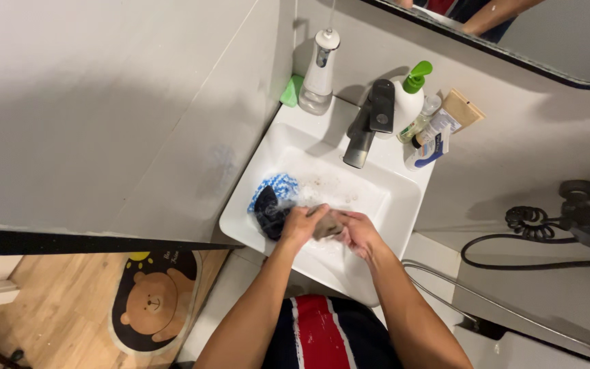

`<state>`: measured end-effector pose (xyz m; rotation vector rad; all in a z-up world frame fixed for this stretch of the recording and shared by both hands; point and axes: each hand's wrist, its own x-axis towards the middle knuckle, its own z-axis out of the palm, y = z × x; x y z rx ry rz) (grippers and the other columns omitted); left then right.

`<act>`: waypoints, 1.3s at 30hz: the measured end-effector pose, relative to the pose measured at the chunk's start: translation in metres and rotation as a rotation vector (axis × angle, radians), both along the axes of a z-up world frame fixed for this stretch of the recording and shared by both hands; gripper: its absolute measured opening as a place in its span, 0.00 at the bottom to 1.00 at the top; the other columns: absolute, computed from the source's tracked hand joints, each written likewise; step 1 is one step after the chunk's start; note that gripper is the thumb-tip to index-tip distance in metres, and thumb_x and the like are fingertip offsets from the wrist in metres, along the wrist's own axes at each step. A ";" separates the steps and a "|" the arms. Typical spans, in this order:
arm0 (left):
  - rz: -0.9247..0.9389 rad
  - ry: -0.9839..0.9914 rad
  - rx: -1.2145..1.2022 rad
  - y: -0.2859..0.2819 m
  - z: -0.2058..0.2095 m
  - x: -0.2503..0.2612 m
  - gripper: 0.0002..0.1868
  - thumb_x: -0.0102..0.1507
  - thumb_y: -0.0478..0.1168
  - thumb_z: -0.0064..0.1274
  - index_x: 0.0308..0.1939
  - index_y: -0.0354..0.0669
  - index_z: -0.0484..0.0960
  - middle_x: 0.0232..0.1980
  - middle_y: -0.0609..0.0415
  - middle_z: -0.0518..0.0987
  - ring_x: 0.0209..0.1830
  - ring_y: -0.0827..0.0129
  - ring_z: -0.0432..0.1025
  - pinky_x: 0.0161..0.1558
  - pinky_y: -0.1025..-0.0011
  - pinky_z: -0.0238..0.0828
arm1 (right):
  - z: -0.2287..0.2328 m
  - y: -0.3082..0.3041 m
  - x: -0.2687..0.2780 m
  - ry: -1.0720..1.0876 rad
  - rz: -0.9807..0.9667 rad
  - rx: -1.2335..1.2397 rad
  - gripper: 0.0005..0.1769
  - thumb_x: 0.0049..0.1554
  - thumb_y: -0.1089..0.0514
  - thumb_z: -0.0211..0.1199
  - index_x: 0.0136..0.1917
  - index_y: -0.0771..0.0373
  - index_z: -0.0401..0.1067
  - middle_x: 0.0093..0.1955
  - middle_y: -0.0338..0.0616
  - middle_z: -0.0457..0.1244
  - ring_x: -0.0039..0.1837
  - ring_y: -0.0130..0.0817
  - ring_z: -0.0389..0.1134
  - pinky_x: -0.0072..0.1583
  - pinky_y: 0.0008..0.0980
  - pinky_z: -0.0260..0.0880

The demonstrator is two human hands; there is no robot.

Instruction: The person washes two small cloths by hand in a bathroom sink. They repeatedly rub, squeeze, and rinse the cloths under running water, then wring them out and place them in the sink.

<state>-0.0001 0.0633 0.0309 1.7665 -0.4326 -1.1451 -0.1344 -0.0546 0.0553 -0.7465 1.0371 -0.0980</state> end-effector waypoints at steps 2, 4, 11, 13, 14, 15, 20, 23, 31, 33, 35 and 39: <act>0.021 0.169 -0.278 0.000 0.000 -0.006 0.22 0.63 0.51 0.58 0.46 0.33 0.85 0.42 0.50 0.85 0.38 0.75 0.75 0.42 0.71 0.74 | -0.006 0.003 0.005 0.047 -0.069 -0.112 0.13 0.58 0.53 0.66 0.47 0.67 0.75 0.29 0.42 0.63 0.23 0.28 0.58 0.26 0.27 0.54; 0.065 0.130 -0.190 -0.006 0.000 -0.016 0.22 0.63 0.51 0.55 0.46 0.33 0.85 0.41 0.45 0.86 0.37 0.67 0.77 0.41 0.65 0.75 | -0.006 0.002 0.005 0.116 -0.091 -0.223 0.18 0.57 0.49 0.69 0.42 0.68 0.74 0.26 0.41 0.61 0.22 0.30 0.56 0.26 0.30 0.55; 0.089 -0.255 0.322 -0.025 0.011 -0.015 0.32 0.65 0.66 0.45 0.47 0.41 0.86 0.49 0.37 0.82 0.52 0.43 0.75 0.54 0.55 0.70 | 0.013 -0.009 0.010 0.124 -0.063 -0.373 0.20 0.55 0.45 0.71 0.38 0.64 0.73 0.31 0.36 0.64 0.31 0.25 0.63 0.34 0.28 0.64; 0.040 -0.198 0.305 -0.022 0.016 -0.002 0.37 0.69 0.68 0.41 0.44 0.35 0.87 0.46 0.35 0.83 0.50 0.43 0.77 0.54 0.57 0.71 | 0.019 -0.015 0.020 0.026 -0.082 -0.466 0.19 0.57 0.46 0.70 0.41 0.66 0.74 0.34 0.38 0.66 0.33 0.25 0.65 0.38 0.28 0.67; 0.015 -0.175 0.298 -0.018 0.018 0.008 0.40 0.72 0.68 0.39 0.42 0.32 0.87 0.45 0.34 0.84 0.49 0.44 0.78 0.54 0.57 0.71 | 0.022 -0.018 0.029 -0.026 -0.094 -0.573 0.21 0.59 0.46 0.70 0.44 0.68 0.73 0.35 0.39 0.65 0.35 0.26 0.63 0.39 0.29 0.64; 0.090 -0.125 0.180 -0.014 0.020 0.017 0.37 0.70 0.67 0.40 0.45 0.34 0.86 0.45 0.37 0.85 0.48 0.46 0.79 0.53 0.58 0.73 | 0.025 -0.020 0.038 -0.079 -0.108 -0.679 0.22 0.62 0.47 0.70 0.46 0.70 0.73 0.36 0.41 0.64 0.36 0.26 0.61 0.40 0.30 0.62; 0.298 -0.345 0.119 0.034 0.034 0.053 0.28 0.67 0.60 0.47 0.48 0.38 0.84 0.43 0.44 0.84 0.46 0.51 0.78 0.50 0.58 0.74 | 0.033 -0.024 0.088 -0.242 0.356 -1.241 0.28 0.57 0.57 0.66 0.68 0.67 0.66 0.49 0.48 0.70 0.57 0.42 0.68 0.61 0.41 0.66; 0.191 -0.712 0.252 0.069 0.048 0.062 0.22 0.63 0.56 0.55 0.48 0.43 0.83 0.50 0.49 0.83 0.56 0.54 0.74 0.61 0.58 0.68 | 0.021 -0.015 0.120 -0.163 0.367 -1.603 0.33 0.53 0.61 0.66 0.69 0.71 0.61 0.57 0.64 0.65 0.62 0.56 0.62 0.64 0.49 0.61; -0.177 -0.838 0.373 0.068 0.063 0.064 0.59 0.49 0.56 0.70 0.75 0.40 0.53 0.71 0.41 0.64 0.71 0.47 0.57 0.66 0.51 0.54 | -0.058 0.014 0.192 -0.067 0.543 -1.282 0.14 0.65 0.54 0.52 0.59 0.64 0.68 0.52 0.57 0.67 0.56 0.55 0.69 0.60 0.45 0.70; -0.155 -0.721 0.429 0.064 0.057 0.068 0.60 0.50 0.58 0.69 0.76 0.42 0.51 0.70 0.41 0.65 0.71 0.47 0.58 0.68 0.53 0.55 | -0.068 0.017 0.195 0.261 0.835 -1.219 0.21 0.73 0.45 0.51 0.52 0.63 0.75 0.49 0.57 0.69 0.56 0.55 0.70 0.61 0.47 0.68; -0.076 -0.588 0.399 0.058 0.048 0.074 0.56 0.55 0.61 0.67 0.77 0.43 0.53 0.68 0.39 0.66 0.70 0.46 0.60 0.68 0.54 0.56 | -0.066 0.008 0.189 0.070 0.637 -0.784 0.22 0.69 0.45 0.50 0.56 0.65 0.74 0.48 0.52 0.68 0.49 0.45 0.66 0.52 0.42 0.67; -0.086 -0.624 0.362 0.049 0.024 0.079 0.38 0.56 0.59 0.66 0.62 0.42 0.72 0.66 0.42 0.70 0.68 0.48 0.63 0.65 0.56 0.61 | -0.040 -0.002 0.154 -0.309 0.110 0.139 0.15 0.64 0.53 0.50 0.57 0.64 0.67 0.45 0.47 0.66 0.43 0.36 0.68 0.48 0.34 0.72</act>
